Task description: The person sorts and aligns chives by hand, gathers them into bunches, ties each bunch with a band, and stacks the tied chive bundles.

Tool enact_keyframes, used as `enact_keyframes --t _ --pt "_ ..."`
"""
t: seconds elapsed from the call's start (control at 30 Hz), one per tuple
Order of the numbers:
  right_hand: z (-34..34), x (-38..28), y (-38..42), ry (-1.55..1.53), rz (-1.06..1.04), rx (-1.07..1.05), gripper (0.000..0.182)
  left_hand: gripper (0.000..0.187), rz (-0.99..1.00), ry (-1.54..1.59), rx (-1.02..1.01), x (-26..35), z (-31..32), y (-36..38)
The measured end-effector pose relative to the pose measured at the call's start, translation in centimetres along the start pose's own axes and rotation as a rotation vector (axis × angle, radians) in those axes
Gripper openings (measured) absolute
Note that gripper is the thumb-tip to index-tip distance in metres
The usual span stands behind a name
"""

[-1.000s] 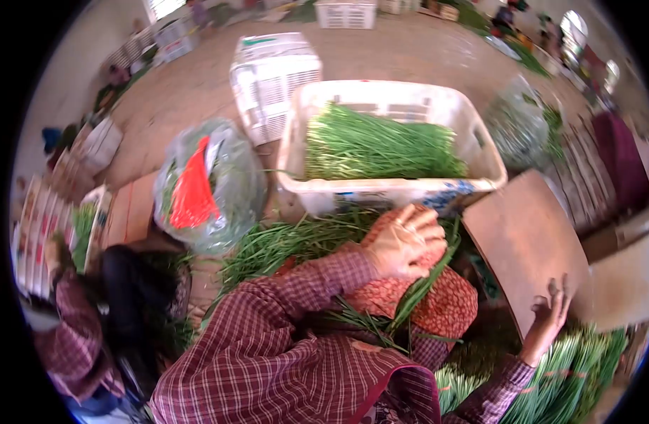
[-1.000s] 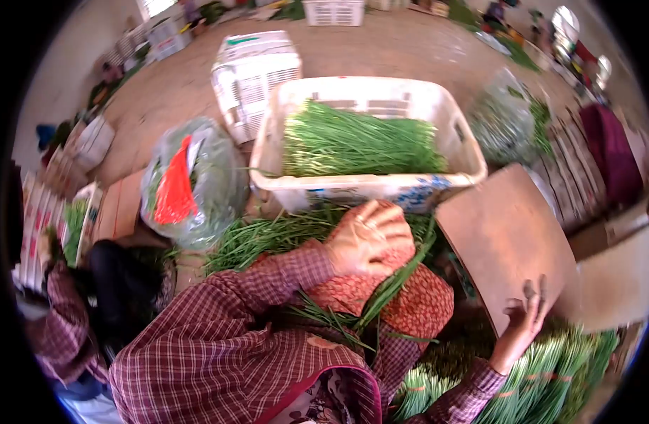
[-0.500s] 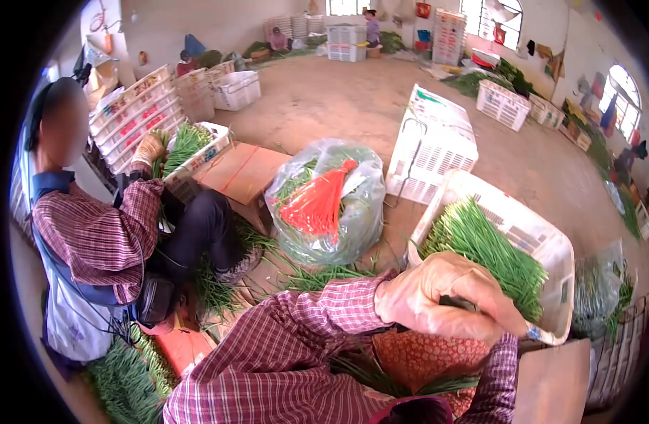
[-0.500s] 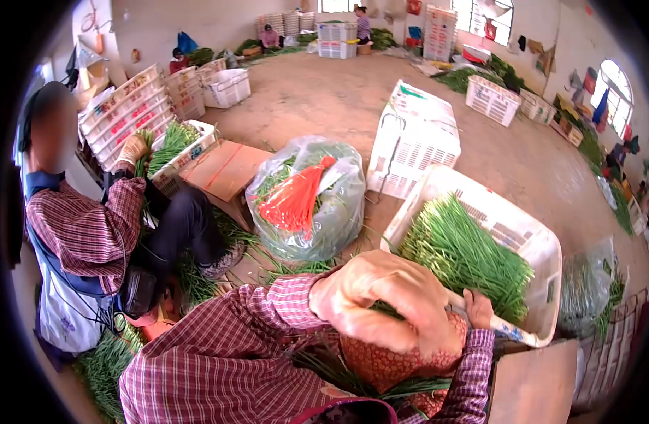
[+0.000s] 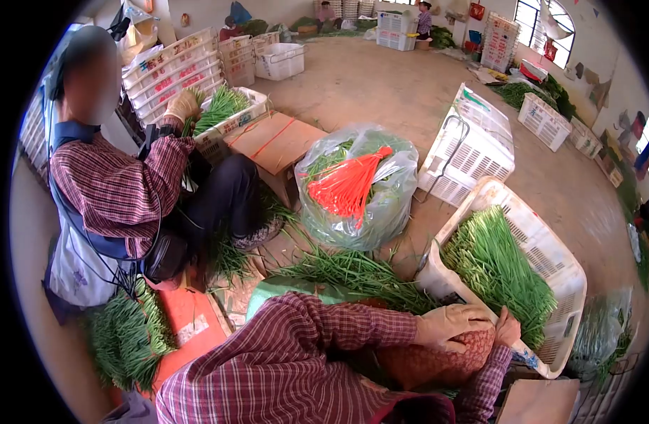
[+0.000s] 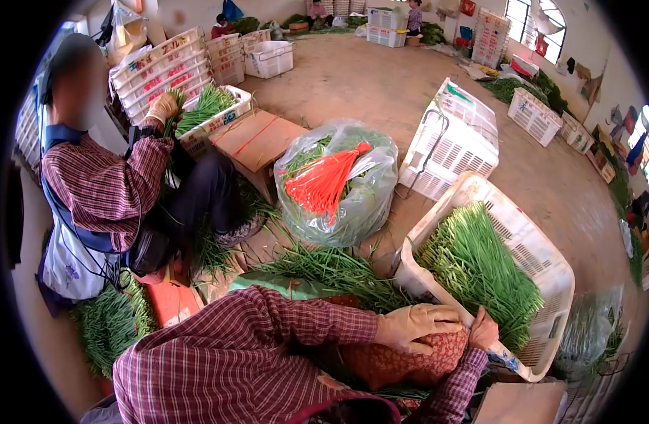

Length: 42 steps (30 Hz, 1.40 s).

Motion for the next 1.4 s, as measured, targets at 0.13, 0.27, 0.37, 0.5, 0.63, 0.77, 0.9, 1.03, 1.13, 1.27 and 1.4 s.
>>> enact_keyframes --t 0.13,0.27,0.37,0.5,0.63,0.77,0.9,1.03,1.13,1.27,1.4 --pt "0.6 0.3 -0.1 -0.023 0.026 0.009 0.051 0.077 -0.201 0.185 -0.028 -1.0 1.0 0.6" --pt "1.1 0.5 -0.3 -0.026 0.054 -0.029 0.049 0.08 -0.188 0.149 0.066 -2.2 2.1 0.4" --pt "2.2 0.0 -1.9 0.314 -0.331 0.132 0.023 0.081 -0.184 0.113 0.136 -2.9 1.1 -0.2" --pt "1.5 0.6 1.3 0.17 -0.181 0.088 0.032 0.076 -0.289 0.251 0.039 -1.2 2.4 0.3" --pt "-2.2 2.0 0.8 -0.169 0.109 -0.099 0.033 0.047 -0.226 0.397 0.062 -0.5 2.7 -0.3" --pt "-2.6 6.8 2.9 -0.103 0.285 -0.169 0.036 0.037 -0.188 0.279 0.106 -1.7 0.4 -1.0" --pt "-3.5 8.9 0.4 -0.233 0.204 -0.135 0.028 0.042 -0.259 0.271 0.336 -8.5 -3.5 -4.7" --pt "-3.4 6.7 -5.5 -0.328 0.08 -0.023 0.026 0.036 -0.499 0.017 0.257 -14.7 -4.9 -6.2" --pt "-2.1 4.4 -10.1 -0.421 -0.015 0.026 0.026 0.031 -0.571 0.166 0.095 -18.9 -2.3 -5.5" --pt "0.0 1.6 -15.6 -0.494 -0.087 0.012 0.025 0.029 -0.62 -0.154 -0.029 -17.4 -1.7 -5.3" --pt "3.8 -0.5 -20.0 -0.527 -0.146 0.028 0.025 0.036 -0.627 -0.13 0.066 -16.8 -2.1 -5.4"
Point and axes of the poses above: each hand's wrist, its own y-axis away from the middle knuckle, its own z-axis out of the palm, x = y × z, the point moved 3 cm from there along -y, towards the middle knuckle, and after that the axes turned 10 degrees about -z, right-handed, at the moved point
